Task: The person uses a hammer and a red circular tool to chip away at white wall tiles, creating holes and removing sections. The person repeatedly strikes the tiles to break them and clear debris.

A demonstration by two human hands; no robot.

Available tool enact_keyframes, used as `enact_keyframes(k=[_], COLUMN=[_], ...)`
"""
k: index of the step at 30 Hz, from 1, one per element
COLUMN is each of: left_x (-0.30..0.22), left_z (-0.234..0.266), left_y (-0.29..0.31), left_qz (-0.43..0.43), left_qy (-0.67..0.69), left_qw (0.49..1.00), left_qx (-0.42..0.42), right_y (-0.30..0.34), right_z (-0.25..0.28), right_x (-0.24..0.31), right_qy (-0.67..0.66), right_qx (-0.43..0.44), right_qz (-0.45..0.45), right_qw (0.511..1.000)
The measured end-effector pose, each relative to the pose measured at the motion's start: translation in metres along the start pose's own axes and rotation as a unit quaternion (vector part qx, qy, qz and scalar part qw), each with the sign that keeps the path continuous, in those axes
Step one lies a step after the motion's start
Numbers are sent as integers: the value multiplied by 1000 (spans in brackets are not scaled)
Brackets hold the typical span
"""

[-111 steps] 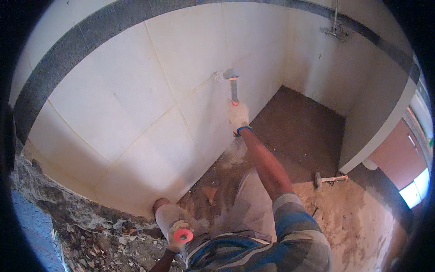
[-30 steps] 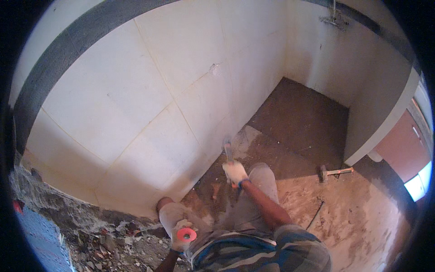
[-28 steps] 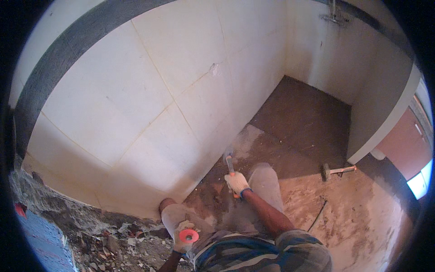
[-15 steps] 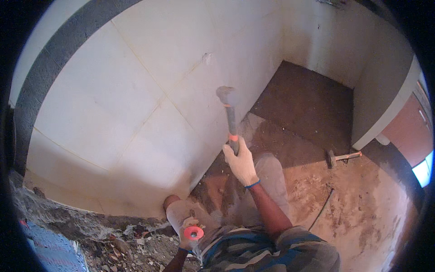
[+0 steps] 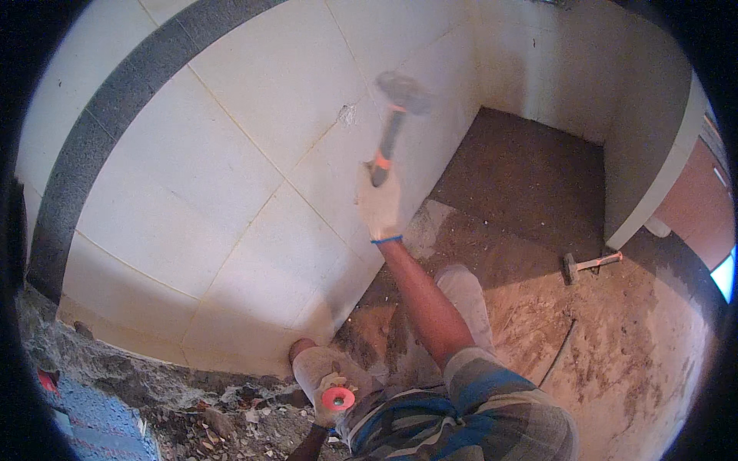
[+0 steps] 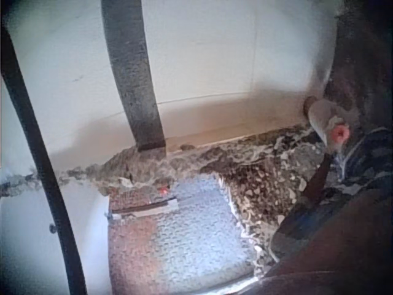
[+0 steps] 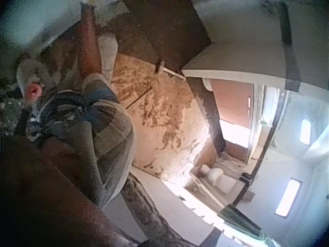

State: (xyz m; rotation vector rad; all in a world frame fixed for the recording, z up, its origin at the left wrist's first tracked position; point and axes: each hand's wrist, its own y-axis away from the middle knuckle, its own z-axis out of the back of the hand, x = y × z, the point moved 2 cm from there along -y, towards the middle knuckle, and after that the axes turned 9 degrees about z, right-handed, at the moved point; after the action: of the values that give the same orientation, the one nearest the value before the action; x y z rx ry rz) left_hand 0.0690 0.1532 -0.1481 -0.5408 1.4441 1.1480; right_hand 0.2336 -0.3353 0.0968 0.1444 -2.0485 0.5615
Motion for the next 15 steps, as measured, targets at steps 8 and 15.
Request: enact_keyframes(k=[8,15], left_x=[-8,40], left_z=[-8,15], left_y=[1,-6], left_qz=[2,2], left_qy=[57,64], left_qw=[998,997], left_qx=[9,51], right_y=[7,41], right_z=[48,49], right_x=[-51,-8], right_qy=[223,-80], right_qx=[161,24], right_qz=[-113,-121], right_qw=[955,989])
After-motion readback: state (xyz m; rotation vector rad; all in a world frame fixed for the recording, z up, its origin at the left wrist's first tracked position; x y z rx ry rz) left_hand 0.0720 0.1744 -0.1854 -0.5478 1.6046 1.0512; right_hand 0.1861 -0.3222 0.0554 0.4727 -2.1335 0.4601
